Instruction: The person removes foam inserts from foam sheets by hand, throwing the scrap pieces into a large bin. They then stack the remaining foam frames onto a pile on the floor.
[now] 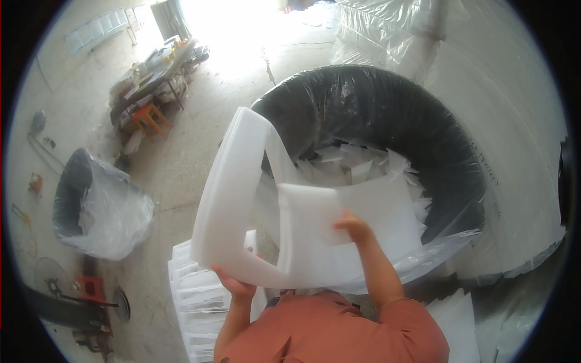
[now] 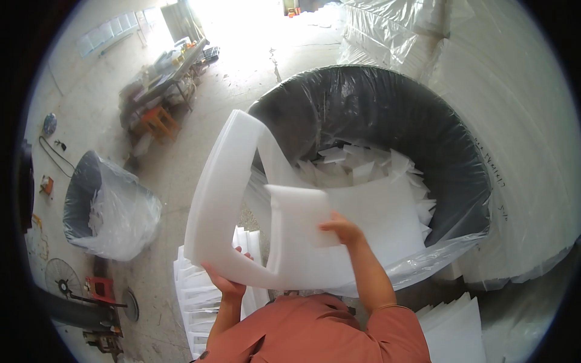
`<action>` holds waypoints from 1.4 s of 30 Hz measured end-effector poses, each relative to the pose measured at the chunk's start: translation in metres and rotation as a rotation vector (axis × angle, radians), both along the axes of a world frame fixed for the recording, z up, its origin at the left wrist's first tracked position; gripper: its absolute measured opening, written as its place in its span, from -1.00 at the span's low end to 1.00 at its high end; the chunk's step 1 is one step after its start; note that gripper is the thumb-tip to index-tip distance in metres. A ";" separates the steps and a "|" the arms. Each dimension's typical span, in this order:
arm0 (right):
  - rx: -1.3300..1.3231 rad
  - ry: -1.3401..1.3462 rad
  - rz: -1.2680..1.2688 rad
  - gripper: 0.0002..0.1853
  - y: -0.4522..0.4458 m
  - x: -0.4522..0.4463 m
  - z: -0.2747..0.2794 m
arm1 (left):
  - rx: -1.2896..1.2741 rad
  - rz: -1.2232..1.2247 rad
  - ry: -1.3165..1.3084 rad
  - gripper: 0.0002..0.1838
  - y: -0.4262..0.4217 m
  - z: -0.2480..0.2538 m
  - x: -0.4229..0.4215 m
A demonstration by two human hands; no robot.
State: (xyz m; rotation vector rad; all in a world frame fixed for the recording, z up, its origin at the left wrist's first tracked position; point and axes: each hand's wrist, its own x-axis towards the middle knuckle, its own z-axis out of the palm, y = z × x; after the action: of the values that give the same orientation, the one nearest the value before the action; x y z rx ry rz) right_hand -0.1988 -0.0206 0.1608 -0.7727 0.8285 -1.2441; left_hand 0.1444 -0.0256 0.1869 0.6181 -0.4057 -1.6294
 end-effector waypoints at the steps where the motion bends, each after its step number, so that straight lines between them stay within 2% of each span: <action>1: -0.081 -0.106 -0.041 -0.30 0.008 -0.016 0.001 | 0.003 -0.003 0.000 -0.20 0.000 0.005 0.001; 2: -0.162 -0.213 -0.084 -0.24 0.014 -0.029 0.002 | 0.007 -0.007 -0.001 -0.19 0.000 0.008 0.002; 5: 0.301 -0.583 -0.786 -0.02 -0.007 -0.066 -0.025 | 0.000 -0.082 -0.030 -0.19 0.003 0.009 0.006; 7: 0.207 -0.079 -0.687 0.15 -0.029 -0.045 -0.029 | 0.011 -0.080 -0.064 -0.18 0.009 0.011 0.003; 9: -0.032 0.721 -0.734 0.19 -0.081 0.001 -0.020 | 0.017 -0.092 -0.107 -0.19 0.018 0.017 -0.004; 11: -0.343 1.225 -0.894 0.23 -0.123 0.041 0.012 | 0.006 -0.120 -0.151 -0.20 0.026 0.026 -0.012; 13: -0.428 1.340 -0.949 0.17 -0.158 0.058 0.032 | -0.067 -0.142 -0.290 -0.22 0.030 0.022 -0.011; 14: -0.288 1.305 -0.843 0.10 -0.165 0.056 0.032 | -0.105 -0.157 -0.355 -0.23 0.033 0.019 -0.011; 16: -0.021 1.219 -0.640 -0.03 -0.176 0.045 0.028 | -0.025 -0.118 -0.219 -0.24 0.033 0.015 -0.008; 17: -0.097 1.184 -0.750 -0.33 -0.167 0.043 0.019 | 0.019 -0.097 -0.149 -0.25 0.031 0.013 -0.007; 20: 0.050 0.128 -0.309 -0.34 -0.104 0.020 0.025 | 0.076 0.092 -0.129 -0.25 0.020 0.008 -0.008; 21: 0.047 0.253 -0.307 -0.31 -0.076 0.005 0.005 | 0.030 0.048 -0.129 -0.28 0.014 -0.007 0.004; 23: -0.030 0.021 -0.374 -0.23 -0.038 -0.021 -0.014 | -0.018 0.077 -0.074 -0.28 0.001 -0.012 0.014; 24: -0.096 -0.337 -0.442 -0.16 -0.025 -0.027 -0.016 | -0.044 0.095 -0.054 -0.28 -0.007 -0.010 0.017; 26: 0.281 -0.785 -0.938 -0.10 0.006 -0.043 -0.032 | -0.047 0.133 -0.063 -0.29 -0.016 0.002 0.020; 28: 0.656 -0.319 -1.104 -0.14 0.047 -0.037 -0.095 | -0.045 0.164 -0.055 -0.29 -0.021 0.012 0.031; 29: 0.783 -0.195 -1.037 -0.22 0.073 -0.028 -0.139 | -0.042 0.185 -0.031 -0.29 -0.023 0.016 0.035; 31: 0.927 -0.034 -0.942 -0.31 0.114 0.015 -0.162 | -0.041 0.200 -0.029 -0.28 -0.024 0.023 0.045; 32: 0.949 -0.003 -0.921 -0.33 0.124 0.048 -0.147 | -0.043 0.194 -0.052 -0.27 -0.021 0.027 0.051; 33: 0.919 -0.113 -0.954 -0.34 0.131 0.067 -0.152 | -0.049 0.189 -0.075 -0.25 -0.018 0.030 0.058; 35: 0.848 -0.344 -1.014 -0.37 0.135 0.093 -0.159 | -0.238 0.109 -0.027 -0.29 -0.015 0.025 0.074; 36: 0.894 -0.454 -0.998 -0.36 0.132 0.096 -0.163 | -0.331 0.065 -0.006 -0.30 -0.012 0.021 0.082; 38: 0.989 -0.683 -0.971 -0.35 0.131 0.102 -0.173 | -0.312 0.131 -0.087 -0.29 -0.001 0.013 0.099; 42: 0.807 -0.837 -0.846 -0.31 0.129 0.121 -0.195 | -0.120 0.296 -0.273 -0.24 0.008 0.005 0.113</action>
State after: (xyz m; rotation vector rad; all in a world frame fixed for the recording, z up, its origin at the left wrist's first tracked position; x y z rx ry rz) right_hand -0.0778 0.1086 -0.0340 0.8082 0.8434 -1.5798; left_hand 0.2575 -0.0180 0.1922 0.7737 -0.5781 -1.2338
